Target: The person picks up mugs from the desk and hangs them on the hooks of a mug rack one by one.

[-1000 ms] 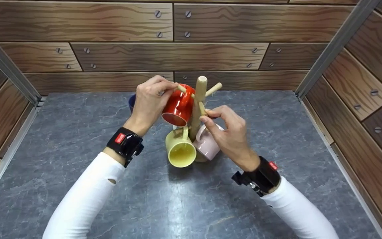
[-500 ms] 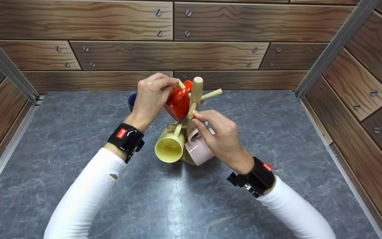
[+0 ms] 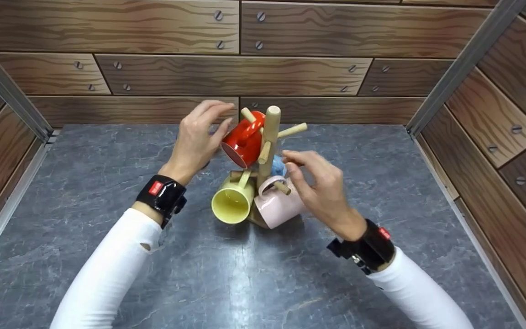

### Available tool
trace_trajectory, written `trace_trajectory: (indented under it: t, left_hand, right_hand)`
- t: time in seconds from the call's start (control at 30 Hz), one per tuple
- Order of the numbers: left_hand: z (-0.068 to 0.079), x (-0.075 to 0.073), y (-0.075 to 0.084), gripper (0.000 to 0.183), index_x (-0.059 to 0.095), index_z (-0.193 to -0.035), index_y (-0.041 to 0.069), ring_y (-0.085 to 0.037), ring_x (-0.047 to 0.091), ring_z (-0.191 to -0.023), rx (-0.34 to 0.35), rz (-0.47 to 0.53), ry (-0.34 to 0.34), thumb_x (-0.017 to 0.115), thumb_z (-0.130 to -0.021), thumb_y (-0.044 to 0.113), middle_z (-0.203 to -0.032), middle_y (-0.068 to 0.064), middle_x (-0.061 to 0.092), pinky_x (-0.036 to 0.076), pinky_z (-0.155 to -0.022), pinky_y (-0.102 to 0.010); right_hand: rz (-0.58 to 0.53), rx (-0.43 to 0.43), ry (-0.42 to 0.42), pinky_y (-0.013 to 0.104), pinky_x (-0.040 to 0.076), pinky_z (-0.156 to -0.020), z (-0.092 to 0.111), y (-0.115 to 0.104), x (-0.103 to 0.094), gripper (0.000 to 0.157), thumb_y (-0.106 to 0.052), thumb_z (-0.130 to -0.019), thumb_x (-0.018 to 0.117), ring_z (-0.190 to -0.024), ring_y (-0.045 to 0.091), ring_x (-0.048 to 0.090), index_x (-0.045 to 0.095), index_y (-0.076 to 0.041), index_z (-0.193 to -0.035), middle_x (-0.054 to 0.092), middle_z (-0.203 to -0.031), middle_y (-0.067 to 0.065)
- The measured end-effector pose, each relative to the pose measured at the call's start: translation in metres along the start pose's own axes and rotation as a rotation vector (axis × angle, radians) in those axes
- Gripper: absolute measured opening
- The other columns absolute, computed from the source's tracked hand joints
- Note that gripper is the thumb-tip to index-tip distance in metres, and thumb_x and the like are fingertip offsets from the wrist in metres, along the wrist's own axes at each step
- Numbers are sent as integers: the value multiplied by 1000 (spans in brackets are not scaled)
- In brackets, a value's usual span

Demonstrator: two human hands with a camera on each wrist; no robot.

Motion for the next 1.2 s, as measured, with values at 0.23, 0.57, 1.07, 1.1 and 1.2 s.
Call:
trace_trajectory:
  t: [0.23, 0.57, 1.07, 1.1, 1.2]
  left_hand:
    - [12, -8, -30, 39, 67, -129, -1, -32, 57, -124, -119, -48, -68, 76, -94, 13, -131, -18, 60, 44, -110, -41]
    - [34, -4, -68, 82, 48, -150, 2, -43, 41, -141, -376, -132, -322, 87, -85, 34, -155, -23, 36, 32, -119, -54]
    - [34, 4, -103, 108, 27, -164, 11, -46, 2, -156, -609, -257, -589, 85, -83, 49, -170, -22, 9, 6, -118, -73]
    - [34, 5, -104, 107, 26, -164, 11, -46, 2, -156, -623, -252, -594, 84, -83, 50, -170, -22, 8, 7, -118, -74]
    - [38, 13, -109, 107, 24, -165, 11, -47, 1, -156, -668, -230, -609, 83, -84, 51, -170, -22, 7, 8, -117, -74]
  right_hand:
    - [59, 47, 37, 25, 55, -91, 12, 19, -25, 36, 4, -89, 69, -92, 28, 71, 66, 4, -126, 74, -101, 13]
    - [156, 147, -54, 23, 52, -87, 42, 42, -42, 27, -2, -92, 68, -91, 24, 70, 71, 0, -119, 73, -100, 9]
    - [200, 156, -190, 23, 55, -79, 72, 66, -54, 10, -9, -94, 69, -85, 17, 69, 77, -6, -99, 73, -94, 3]
    - [201, 154, -191, 24, 56, -79, 73, 66, -55, 10, -9, -94, 69, -85, 17, 69, 77, -6, -99, 73, -94, 3]
    - [207, 146, -192, 28, 57, -76, 77, 66, -56, 11, -8, -93, 69, -84, 18, 70, 77, -6, -99, 73, -93, 3]
Point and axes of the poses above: each hand's wrist, its own z-axis away from the middle knuckle, its own x-axis out of the palm, y = z × x, the point moved 3 cm from there along -z, towards the middle knuckle
